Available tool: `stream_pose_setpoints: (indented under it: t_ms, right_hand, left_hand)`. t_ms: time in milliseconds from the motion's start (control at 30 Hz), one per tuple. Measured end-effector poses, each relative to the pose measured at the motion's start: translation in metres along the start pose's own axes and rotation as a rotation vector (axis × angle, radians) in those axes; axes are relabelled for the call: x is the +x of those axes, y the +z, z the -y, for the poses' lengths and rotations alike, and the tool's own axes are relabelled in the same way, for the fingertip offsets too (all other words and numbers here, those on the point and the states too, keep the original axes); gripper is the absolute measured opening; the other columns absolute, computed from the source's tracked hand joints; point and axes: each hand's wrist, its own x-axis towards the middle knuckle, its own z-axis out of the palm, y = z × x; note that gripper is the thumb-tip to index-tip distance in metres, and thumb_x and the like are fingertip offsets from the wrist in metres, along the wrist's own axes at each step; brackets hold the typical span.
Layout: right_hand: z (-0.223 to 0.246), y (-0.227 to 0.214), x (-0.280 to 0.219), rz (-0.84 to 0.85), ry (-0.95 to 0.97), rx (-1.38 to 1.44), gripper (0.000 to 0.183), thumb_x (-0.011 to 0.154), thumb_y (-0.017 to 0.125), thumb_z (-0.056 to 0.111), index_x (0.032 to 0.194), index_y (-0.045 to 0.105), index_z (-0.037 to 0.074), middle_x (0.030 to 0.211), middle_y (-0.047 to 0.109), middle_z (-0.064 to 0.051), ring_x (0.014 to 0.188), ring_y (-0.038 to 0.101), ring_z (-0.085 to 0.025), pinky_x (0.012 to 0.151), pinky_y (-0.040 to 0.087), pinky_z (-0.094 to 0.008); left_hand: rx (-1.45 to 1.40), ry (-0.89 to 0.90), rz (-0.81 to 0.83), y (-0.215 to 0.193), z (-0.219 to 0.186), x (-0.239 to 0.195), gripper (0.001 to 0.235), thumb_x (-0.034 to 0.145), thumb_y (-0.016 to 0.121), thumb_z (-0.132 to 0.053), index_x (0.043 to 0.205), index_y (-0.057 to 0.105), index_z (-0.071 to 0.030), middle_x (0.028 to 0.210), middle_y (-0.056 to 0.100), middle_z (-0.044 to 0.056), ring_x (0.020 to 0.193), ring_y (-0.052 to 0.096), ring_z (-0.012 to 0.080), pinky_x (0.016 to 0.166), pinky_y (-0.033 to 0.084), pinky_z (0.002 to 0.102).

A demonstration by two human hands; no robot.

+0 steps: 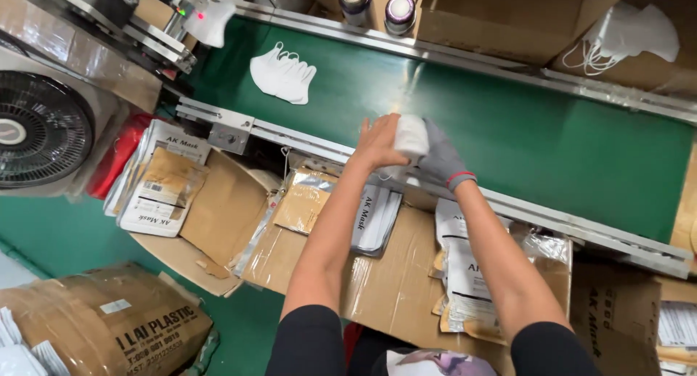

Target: Picking up masks from a conveyor belt, placing them into individual plastic packets, and then packing the packets into a cardboard box.

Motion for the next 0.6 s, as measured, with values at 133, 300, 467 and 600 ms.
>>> stream_pose_setpoints:
  t_ms: [133, 300, 467, 600]
  right_hand:
    - [0.016, -0.008, -0.004, -0.036, 0.041, 0.067, 0.094, 0.070, 0.081, 0.023, 0.153, 0.041, 0.003, 0.140, 0.057, -0.027, 0.126, 0.058, -0.044, 0.105, 0.049, -0.044]
    - [0.044, -0.071, -0.006, -0.102, 0.001, 0.161, 0.064, 0.080, 0.087, 0.029, 0.130, 0.058, 0.002, 0.120, 0.066, -0.019, 0.105, 0.065, -0.035, 0.093, 0.054, -0.043]
    - [0.032, -0.090, -0.025, -0.043, 0.195, 1.136, 0.048, 0.095, 0.074, 0.023, 0.134, 0.056, 0.003, 0.119, 0.065, -0.006, 0.104, 0.065, -0.022, 0.089, 0.059, -0.036]
    - [0.012, -0.039, -0.043, 0.160, 0.234, -0.173, 0.058, 0.084, 0.087, 0.032, 0.127, 0.062, 0.002, 0.116, 0.069, -0.021, 0.103, 0.064, -0.034, 0.088, 0.054, -0.043]
  left_hand:
    - [-0.011, -0.097, 0.008, 0.022, 0.000, -0.007, 0.079, 0.068, 0.083, -0.046, 0.129, 0.051, -0.007, 0.130, 0.064, 0.017, 0.132, 0.056, 0.0352, 0.124, 0.031, 0.058]
    - [-0.668, 0.169, -0.606, 0.007, -0.029, -0.082, 0.077, 0.072, 0.085, -0.019, 0.136, 0.049, 0.003, 0.129, 0.054, 0.027, 0.120, 0.053, 0.0433, 0.101, 0.043, 0.046]
    - [-0.139, -0.139, -0.473, 0.104, 0.064, -0.206, 0.013, 0.091, 0.067, -0.011, 0.102, 0.070, -0.007, 0.100, 0.071, 0.014, 0.094, 0.068, 0.0347, 0.084, 0.053, 0.046]
    - [0.093, -0.334, 0.003, 0.086, 0.074, -0.196, 0.023, 0.089, 0.066, -0.023, 0.101, 0.077, -0.006, 0.093, 0.074, 0.019, 0.089, 0.071, 0.0385, 0.077, 0.054, 0.051]
